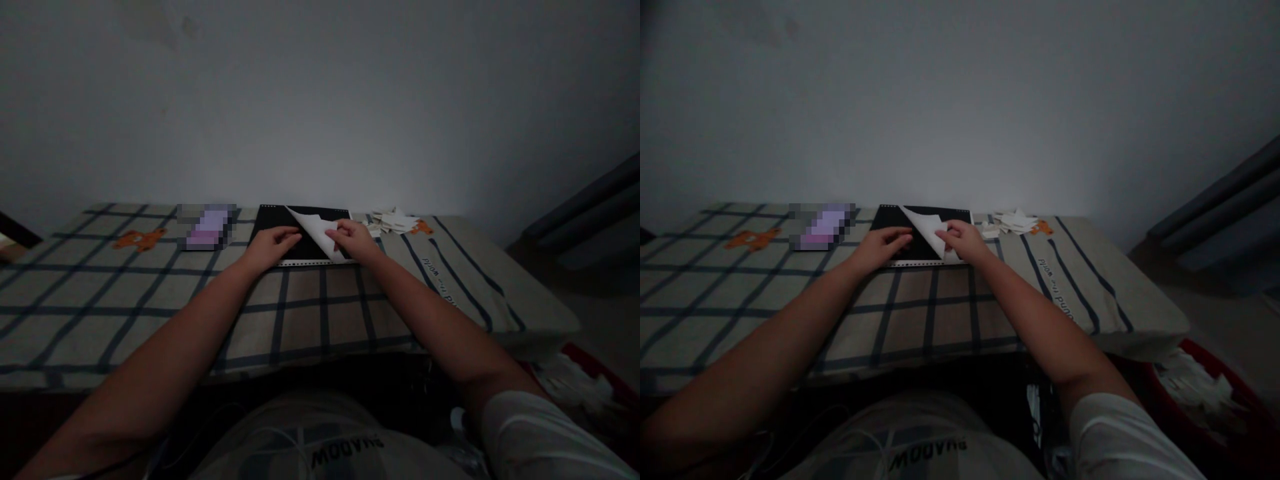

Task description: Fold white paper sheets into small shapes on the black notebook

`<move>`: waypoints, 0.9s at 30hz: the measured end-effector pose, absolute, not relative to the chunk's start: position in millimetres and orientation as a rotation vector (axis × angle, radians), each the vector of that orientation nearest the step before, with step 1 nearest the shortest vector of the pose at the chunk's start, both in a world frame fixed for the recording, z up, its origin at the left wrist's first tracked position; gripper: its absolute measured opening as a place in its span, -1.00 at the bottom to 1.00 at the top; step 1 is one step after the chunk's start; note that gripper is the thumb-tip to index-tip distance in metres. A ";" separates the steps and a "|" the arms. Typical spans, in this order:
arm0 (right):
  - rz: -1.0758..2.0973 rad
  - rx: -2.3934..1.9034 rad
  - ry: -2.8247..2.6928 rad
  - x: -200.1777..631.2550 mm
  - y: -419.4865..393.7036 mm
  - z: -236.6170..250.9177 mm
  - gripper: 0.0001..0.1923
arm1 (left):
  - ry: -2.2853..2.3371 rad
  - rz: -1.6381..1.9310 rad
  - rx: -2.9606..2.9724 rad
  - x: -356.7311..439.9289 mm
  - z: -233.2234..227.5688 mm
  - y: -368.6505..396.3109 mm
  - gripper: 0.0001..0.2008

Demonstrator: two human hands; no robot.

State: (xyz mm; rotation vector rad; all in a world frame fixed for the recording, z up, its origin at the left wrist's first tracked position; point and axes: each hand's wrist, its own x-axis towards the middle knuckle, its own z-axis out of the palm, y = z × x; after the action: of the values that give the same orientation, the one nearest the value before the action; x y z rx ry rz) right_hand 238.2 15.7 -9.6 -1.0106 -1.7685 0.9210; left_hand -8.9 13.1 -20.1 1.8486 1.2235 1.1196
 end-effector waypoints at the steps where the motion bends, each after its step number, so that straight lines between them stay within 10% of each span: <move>1: 0.957 -0.981 -1.753 236.4 14.5 -8.7 -0.56 | 1.172 1.141 1.696 -6.9 -20.0 12.9 -0.51; 27: 1.152 -0.959 -1.667 219.0 18.6 -17.3 -0.66 | 1.040 1.459 1.212 21.1 -19.7 -0.4 -0.45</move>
State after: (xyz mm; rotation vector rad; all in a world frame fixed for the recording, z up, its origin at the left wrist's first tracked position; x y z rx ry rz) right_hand 219.0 18.6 -17.3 -0.9588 -1.6666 1.1516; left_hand 21.1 -0.4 -19.7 1.2116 1.0401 1.4588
